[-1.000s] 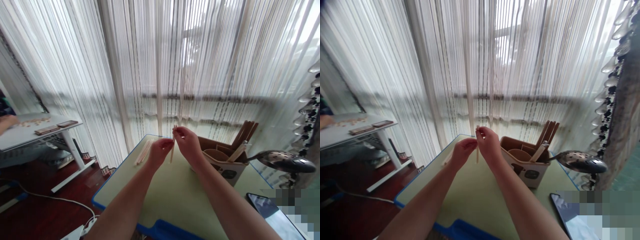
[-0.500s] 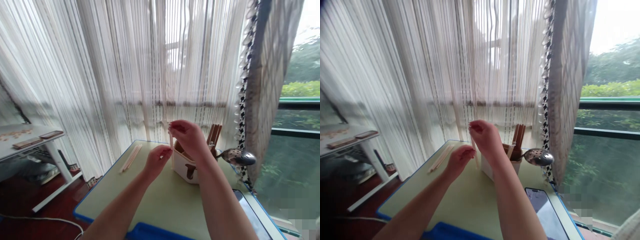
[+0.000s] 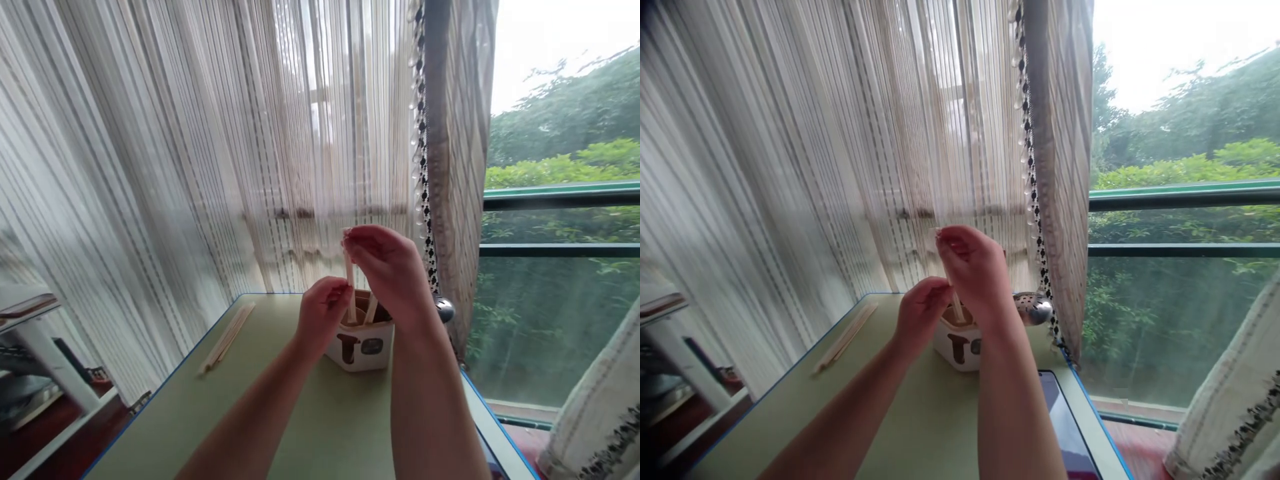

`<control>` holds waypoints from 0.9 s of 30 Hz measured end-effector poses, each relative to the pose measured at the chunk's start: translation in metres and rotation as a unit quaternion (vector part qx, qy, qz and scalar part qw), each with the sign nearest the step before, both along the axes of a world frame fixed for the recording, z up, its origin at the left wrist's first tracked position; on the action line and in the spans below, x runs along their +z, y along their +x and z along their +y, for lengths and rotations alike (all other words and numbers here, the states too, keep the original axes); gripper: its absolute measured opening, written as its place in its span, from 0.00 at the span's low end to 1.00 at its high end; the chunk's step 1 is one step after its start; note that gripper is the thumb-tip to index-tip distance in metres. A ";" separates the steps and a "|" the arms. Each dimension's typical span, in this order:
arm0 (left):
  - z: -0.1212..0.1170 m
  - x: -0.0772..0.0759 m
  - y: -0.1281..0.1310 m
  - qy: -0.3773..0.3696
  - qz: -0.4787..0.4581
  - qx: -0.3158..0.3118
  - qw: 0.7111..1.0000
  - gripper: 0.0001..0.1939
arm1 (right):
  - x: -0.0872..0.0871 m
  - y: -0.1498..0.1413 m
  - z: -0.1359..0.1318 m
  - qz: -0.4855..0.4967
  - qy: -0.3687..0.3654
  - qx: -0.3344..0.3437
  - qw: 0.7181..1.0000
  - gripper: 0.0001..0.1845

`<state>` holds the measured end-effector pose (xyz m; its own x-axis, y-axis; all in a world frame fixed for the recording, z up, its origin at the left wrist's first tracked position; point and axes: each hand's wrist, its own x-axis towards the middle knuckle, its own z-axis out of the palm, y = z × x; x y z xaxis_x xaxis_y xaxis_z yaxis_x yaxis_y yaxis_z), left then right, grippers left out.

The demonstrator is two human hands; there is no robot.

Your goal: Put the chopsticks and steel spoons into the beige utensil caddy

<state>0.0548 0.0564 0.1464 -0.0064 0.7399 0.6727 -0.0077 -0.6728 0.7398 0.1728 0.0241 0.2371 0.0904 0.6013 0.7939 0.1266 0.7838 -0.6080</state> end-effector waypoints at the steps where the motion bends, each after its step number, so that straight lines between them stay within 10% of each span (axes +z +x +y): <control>1: 0.001 -0.003 0.003 -0.005 -0.009 0.003 1.000 0.05 | -0.001 0.001 0.002 -0.008 -0.003 -0.007 1.000 0.06; 13: 0.003 -0.043 0.004 -0.029 0.066 0.072 0.995 0.07 | -0.015 0.030 0.019 -0.220 -0.129 -0.076 0.964 0.07; 27: -0.004 -0.051 0.022 0.099 0.241 0.180 0.948 0.06 | -0.017 0.049 0.007 -0.371 -0.205 -0.139 0.895 0.07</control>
